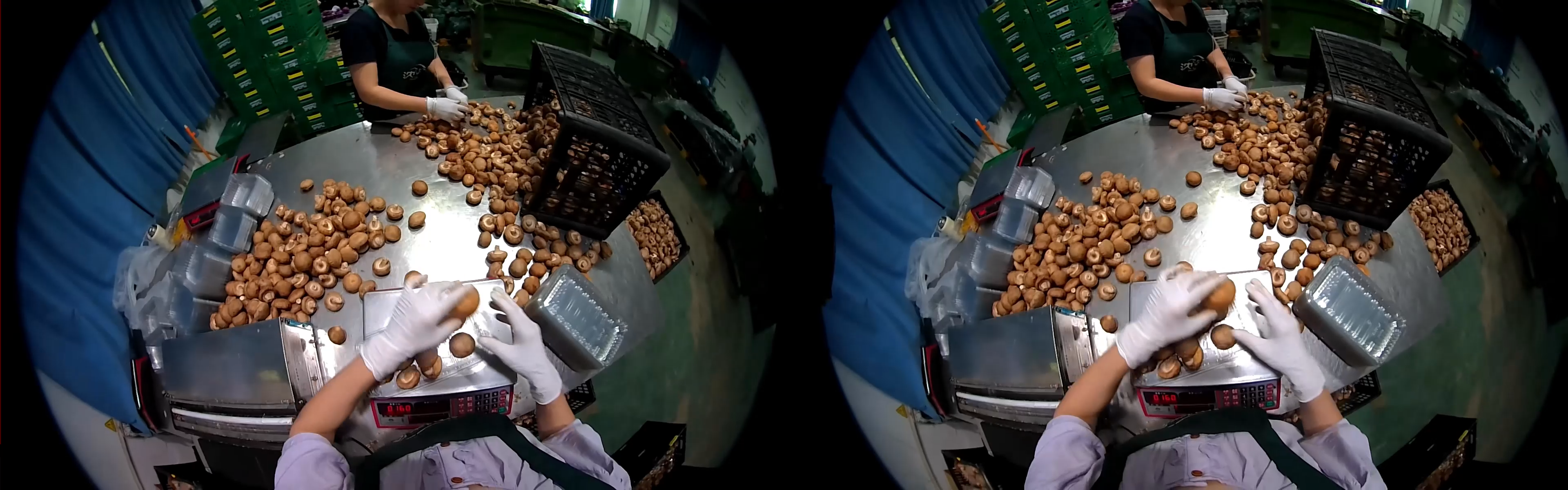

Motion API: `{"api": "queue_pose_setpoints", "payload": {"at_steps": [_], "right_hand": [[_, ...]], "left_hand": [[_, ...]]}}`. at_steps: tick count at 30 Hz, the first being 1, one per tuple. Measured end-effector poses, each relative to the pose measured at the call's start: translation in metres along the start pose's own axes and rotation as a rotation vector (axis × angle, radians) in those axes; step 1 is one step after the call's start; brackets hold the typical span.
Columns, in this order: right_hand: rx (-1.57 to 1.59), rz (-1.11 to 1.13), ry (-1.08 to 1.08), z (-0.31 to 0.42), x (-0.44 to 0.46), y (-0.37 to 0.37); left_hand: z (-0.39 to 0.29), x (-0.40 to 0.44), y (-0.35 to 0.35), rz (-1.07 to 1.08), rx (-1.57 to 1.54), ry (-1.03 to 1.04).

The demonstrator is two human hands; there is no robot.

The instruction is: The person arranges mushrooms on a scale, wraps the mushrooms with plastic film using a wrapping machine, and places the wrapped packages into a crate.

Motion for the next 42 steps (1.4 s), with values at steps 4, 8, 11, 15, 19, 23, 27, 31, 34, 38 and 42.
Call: {"api": "queue_pose_setpoints", "payload": {"at_steps": [4, 8, 11, 15, 19, 23, 27, 31, 34, 38, 42], "right_hand": [[0.241, 0.076, 0.158, -0.006, -0.003, 0.019], [0.246, -0.034, 0.373, -0.025, -0.018, 0.003], [0.375, -0.090, 0.497, -0.054, -0.035, -0.008], [0.394, -0.181, 0.521, -0.057, -0.044, -0.024], [0.369, -0.158, 0.512, -0.060, -0.047, -0.020], [0.334, -0.126, 0.467, -0.054, -0.039, -0.012], [0.395, -0.087, 0.524, -0.059, -0.035, 0.001], [0.332, -0.006, 0.460, -0.051, -0.031, 0.017], [-0.300, 0.188, -0.022, -0.029, -0.028, 0.040], [-0.464, 0.194, -0.129, -0.031, -0.036, 0.052], [-0.281, -0.011, 0.031, -0.040, -0.042, 0.010]], "left_hand": [[-0.035, -0.020, 0.012, -0.093, 0.057, 0.093], [-0.012, -0.040, 0.015, -0.056, 0.017, -0.211], [-0.002, -0.053, 0.011, -0.046, 0.007, -0.298], [0.000, -0.065, 0.018, 0.000, 0.003, -0.336], [-0.014, -0.057, 0.030, 0.093, 0.094, -0.268], [-0.027, -0.051, 0.056, 0.215, 0.202, -0.179], [-0.027, -0.053, 0.066, 0.115, 0.279, -0.114], [-0.034, -0.061, 0.026, 0.011, 0.022, -0.199], [-0.018, -0.084, -0.011, -0.187, -0.027, -0.382], [0.017, -0.122, -0.032, -0.378, -0.178, -0.609], [0.024, -0.151, -0.056, -0.512, -0.207, -0.749]]}}
Point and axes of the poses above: each hand's wrist, its own x-axis towards the middle knuckle, its own y-axis out of the palm, z = x × y, the point moved 5 cm from there along x, towards the middle knuckle, and after that the axes turned 1 degree about -y, right-handed, at the moved point
